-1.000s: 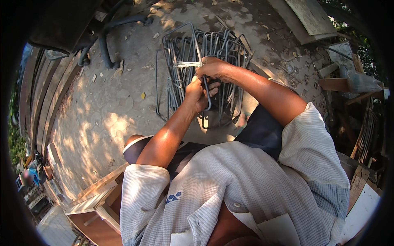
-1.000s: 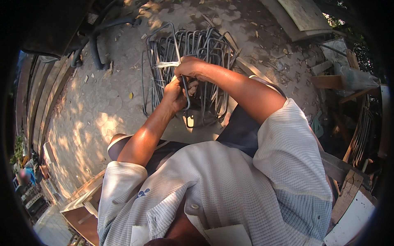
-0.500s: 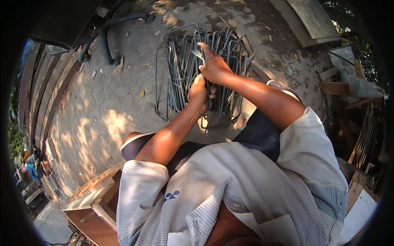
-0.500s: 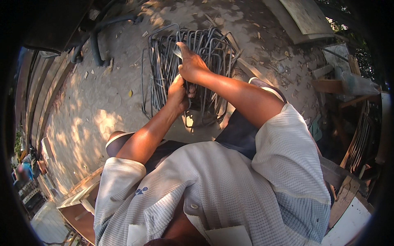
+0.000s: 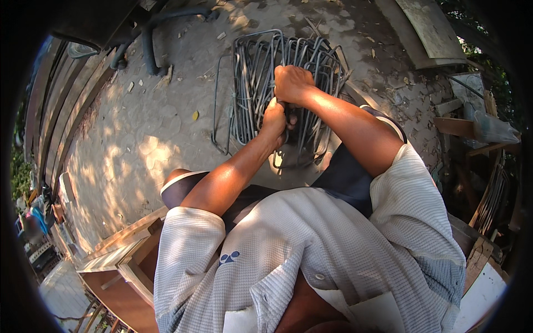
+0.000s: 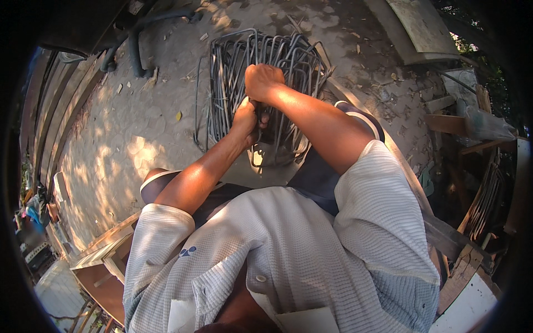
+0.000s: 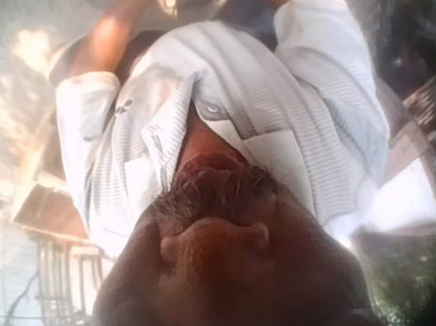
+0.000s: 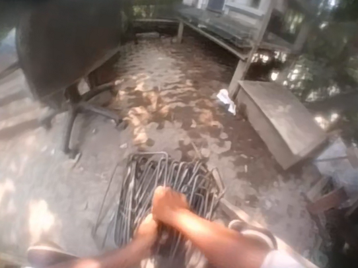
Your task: The person ties groups of rectangular rebar stirrups together with thin wire using a hook tool, then stands up and picks up a broom.
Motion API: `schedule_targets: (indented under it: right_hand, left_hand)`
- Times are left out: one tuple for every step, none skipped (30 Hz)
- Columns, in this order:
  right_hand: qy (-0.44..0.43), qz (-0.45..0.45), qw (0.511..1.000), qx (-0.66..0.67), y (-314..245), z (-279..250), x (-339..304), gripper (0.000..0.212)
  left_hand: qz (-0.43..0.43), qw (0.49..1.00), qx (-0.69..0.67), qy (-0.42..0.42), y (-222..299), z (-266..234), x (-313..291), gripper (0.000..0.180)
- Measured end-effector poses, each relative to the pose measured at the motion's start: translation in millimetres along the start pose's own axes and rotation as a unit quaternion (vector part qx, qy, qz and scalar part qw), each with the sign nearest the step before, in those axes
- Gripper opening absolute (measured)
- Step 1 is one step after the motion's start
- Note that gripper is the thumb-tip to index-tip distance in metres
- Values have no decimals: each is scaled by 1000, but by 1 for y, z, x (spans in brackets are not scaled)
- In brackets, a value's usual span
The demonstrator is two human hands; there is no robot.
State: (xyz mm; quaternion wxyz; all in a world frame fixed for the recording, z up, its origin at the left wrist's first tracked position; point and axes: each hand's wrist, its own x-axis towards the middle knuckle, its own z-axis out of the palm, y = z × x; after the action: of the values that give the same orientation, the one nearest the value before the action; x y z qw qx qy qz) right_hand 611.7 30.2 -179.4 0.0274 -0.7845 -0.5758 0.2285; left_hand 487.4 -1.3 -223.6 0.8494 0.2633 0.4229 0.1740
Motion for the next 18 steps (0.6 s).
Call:
schedule_targets:
  right_hand:
    - [1, -1, 1000, 1, -1, -2, 1, 24]
    - [2, -2, 1000, 2, -2, -3, 1, 22]
    - [3, -3, 1000, 3, -2, -4, 2, 21]
    - [7, -3, 1000, 3, 0, -2, 4, 21]
    - [11, -3, 1000, 2, 3, 0, 6, 22]
    - [15, -3, 1000, 1, 4, 2, 8, 22]
    - [-54, 23, 998, -7, -2, -8, 7, 24]
    - [-16, 25, 999, 15, 0, -3, 7, 24]
    - [21, 26, 999, 38, 6, 5, 8, 25]
    - [55, 24, 996, 59, 0, 3, 5, 26]
    - [33, 50, 996, 63, -6, -8, -1, 26]
    - [66, -9, 997, 48, -6, -6, 1, 24]
    - [102, -61, 992, 31, 2, -5, 1, 23]
    - [135, -111, 984, 17, 12, 0, 1, 22]
    - [183, -164, 969, 42, 22, 12, 8, 22]
    - [153, -153, 972, 87, 20, 10, 7, 23]
    - [123, -141, 973, 132, 17, 9, 6, 23]
    - [93, -127, 972, 177, 13, 9, 3, 24]
  left_hand:
    - [-5, 1000, 4, 0, 1, 0, -1, 18]
    - [-10, 1000, 9, 1, 2, -1, -2, 18]
    - [-8, 1000, 9, -15, 4, -2, -3, 19]
    - [-6, 999, 8, -31, 6, -3, -5, 20]
    - [-4, 999, 7, -47, 7, -4, -6, 21]
    - [-1, 999, 13, -45, 8, -5, -7, 23]
    - [3, 999, 17, -43, 8, -5, -6, 25]
    - [7, 999, 21, -41, 8, -5, -5, 28]
    - [11, 999, 23, -38, 9, -6, -4, 28]
    - [16, 999, 22, -32, 10, -8, -4, 28]
    - [21, 999, 21, -25, 10, -9, -4, 29]
    - [32, 998, 49, -7, 10, -11, -6, 28]
    - [40, 996, 79, 5, 10, -7, -9, 27]
    - [45, 993, 110, 17, 8, -4, -11, 26]
    - [49, 988, 141, 24, 5, -3, -13, 27]
    - [56, 983, 173, 35, 5, -7, -15, 27]
    - [61, 976, 204, 46, 4, -10, -16, 28]
    - [61, 974, 211, 53, 1, -12, -18, 29]
